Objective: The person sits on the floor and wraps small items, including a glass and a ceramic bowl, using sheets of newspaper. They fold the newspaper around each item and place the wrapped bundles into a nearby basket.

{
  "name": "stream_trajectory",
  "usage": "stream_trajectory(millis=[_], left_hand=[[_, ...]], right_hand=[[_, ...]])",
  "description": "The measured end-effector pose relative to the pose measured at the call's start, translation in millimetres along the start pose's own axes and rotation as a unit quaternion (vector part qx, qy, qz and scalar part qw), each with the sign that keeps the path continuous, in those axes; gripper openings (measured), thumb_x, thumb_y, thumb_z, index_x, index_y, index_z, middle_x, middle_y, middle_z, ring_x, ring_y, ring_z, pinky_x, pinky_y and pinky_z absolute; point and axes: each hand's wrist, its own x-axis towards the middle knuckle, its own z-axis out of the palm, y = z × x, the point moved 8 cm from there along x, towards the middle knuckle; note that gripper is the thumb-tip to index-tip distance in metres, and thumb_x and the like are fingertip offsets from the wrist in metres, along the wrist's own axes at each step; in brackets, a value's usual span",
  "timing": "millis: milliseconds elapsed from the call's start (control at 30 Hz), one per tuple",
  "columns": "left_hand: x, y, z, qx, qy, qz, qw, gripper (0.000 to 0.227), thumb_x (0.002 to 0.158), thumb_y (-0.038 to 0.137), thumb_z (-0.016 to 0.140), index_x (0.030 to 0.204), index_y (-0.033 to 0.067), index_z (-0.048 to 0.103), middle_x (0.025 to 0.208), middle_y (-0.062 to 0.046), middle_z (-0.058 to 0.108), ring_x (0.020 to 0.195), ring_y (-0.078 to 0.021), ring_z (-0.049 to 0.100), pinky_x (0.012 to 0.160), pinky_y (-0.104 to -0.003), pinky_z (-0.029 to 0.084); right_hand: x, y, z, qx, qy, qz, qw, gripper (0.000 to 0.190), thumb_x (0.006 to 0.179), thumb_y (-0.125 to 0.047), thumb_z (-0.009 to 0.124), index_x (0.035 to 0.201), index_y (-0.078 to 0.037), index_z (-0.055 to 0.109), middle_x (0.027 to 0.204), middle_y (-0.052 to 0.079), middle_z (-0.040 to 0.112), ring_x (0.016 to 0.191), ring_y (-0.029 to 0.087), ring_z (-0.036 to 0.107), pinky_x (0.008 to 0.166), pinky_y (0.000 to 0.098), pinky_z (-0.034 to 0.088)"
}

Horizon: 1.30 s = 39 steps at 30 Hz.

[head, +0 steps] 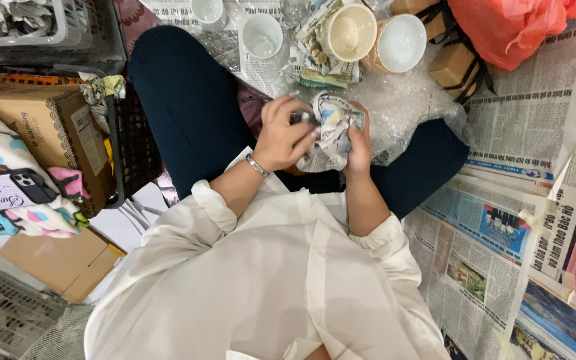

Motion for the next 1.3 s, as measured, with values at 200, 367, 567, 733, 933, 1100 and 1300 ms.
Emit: stream_trajectory(millis=[200, 367, 567, 733, 933, 1100, 1300], left_hand=[[-14.5, -38.1, 10.8, -0.105, 0.059, -0.102, 0.987, 0.012, 0.096, 0.016, 0.071, 0.093, 0.0044, 0.074, 0.131, -0.015, 0.057, 0.123, -0.0355, 0.054, 0.11, -0.044, 0.041], [-37.8, -94.3, 48.0, -0.318, 0.09, -0.26, 0.907, 0.026, 0.109, 0.022, 0.054, 0.106, 0.0002, 0.067, 0.125, -0.013, 0.06, 0.109, -0.026, 0.061, 0.099, -0.032, 0.048], [-29.0, -75.4, 46.9, -0.268, -0.007, -0.142, 0.953, 0.029, 0.1, 0.025, 0.059, 0.114, -0.001, 0.063, 0.113, -0.015, 0.063, 0.108, -0.0329, 0.06, 0.098, -0.036, 0.047], [-11.7, -48.8, 33.3, -0.191, -0.025, -0.117, 0.974, 0.022, 0.1, 0.02, 0.065, 0.109, 0.0002, 0.069, 0.114, -0.016, 0.065, 0.108, -0.0371, 0.058, 0.097, -0.043, 0.044], [-11.6, -49.0, 27.0, -0.159, 0.033, -0.112, 0.98, 0.018, 0.101, 0.016, 0.064, 0.106, -0.0003, 0.069, 0.12, -0.016, 0.063, 0.109, -0.0362, 0.059, 0.097, -0.043, 0.047], [-21.0, -85.9, 35.0, -0.207, 0.098, -0.27, 0.935, 0.019, 0.101, 0.018, 0.068, 0.108, 0.0006, 0.066, 0.113, -0.012, 0.066, 0.104, -0.0301, 0.065, 0.096, -0.04, 0.052], [-15.4, -52.1, 3.9, -0.027, 0.142, -0.15, 0.978, 0.046, 0.088, 0.023, 0.079, 0.125, 0.0034, 0.06, 0.13, -0.016, 0.058, 0.124, -0.0371, 0.055, 0.109, -0.046, 0.043]], right_hand=[[2.2, 8.6, -12.1, 0.042, 0.036, 0.013, 0.998, 0.062, 0.104, -0.027, 0.058, 0.155, 0.0, 0.036, 0.15, 0.017, 0.052, 0.138, 0.029, 0.052, 0.12, 0.0428, 0.041], [1.1, 6.3, -7.8, 0.048, 0.027, 0.023, 0.998, 0.062, 0.105, -0.028, 0.058, 0.156, -0.001, 0.034, 0.151, 0.016, 0.052, 0.139, 0.028, 0.052, 0.12, 0.0426, 0.04], [-1.0, -0.6, -2.8, -0.008, 0.006, -0.005, 1.0, 0.063, 0.106, -0.031, 0.057, 0.156, -0.001, 0.035, 0.147, 0.015, 0.054, 0.136, 0.027, 0.053, 0.12, 0.0413, 0.041], [-5.5, 5.6, -15.2, -0.099, 0.004, -0.018, 0.995, 0.06, 0.106, -0.034, 0.057, 0.153, 0.001, 0.04, 0.143, 0.014, 0.057, 0.133, 0.025, 0.054, 0.119, 0.0387, 0.04], [2.0, 35.8, -51.4, 0.052, 0.101, 0.047, 0.992, 0.052, 0.108, -0.038, 0.043, 0.145, -0.002, 0.05, 0.138, 0.012, 0.063, 0.126, 0.024, 0.062, 0.112, 0.0403, 0.047], [6.2, 40.7, -57.4, 0.111, 0.098, 0.072, 0.986, 0.05, 0.109, -0.04, 0.041, 0.139, -0.003, 0.057, 0.131, 0.012, 0.068, 0.119, 0.025, 0.067, 0.108, 0.0421, 0.053], [5.9, 37.0, -49.0, 0.123, 0.07, 0.064, 0.988, 0.053, 0.108, -0.041, 0.039, 0.138, -0.002, 0.057, 0.129, 0.014, 0.069, 0.119, 0.026, 0.068, 0.108, 0.0427, 0.053]])
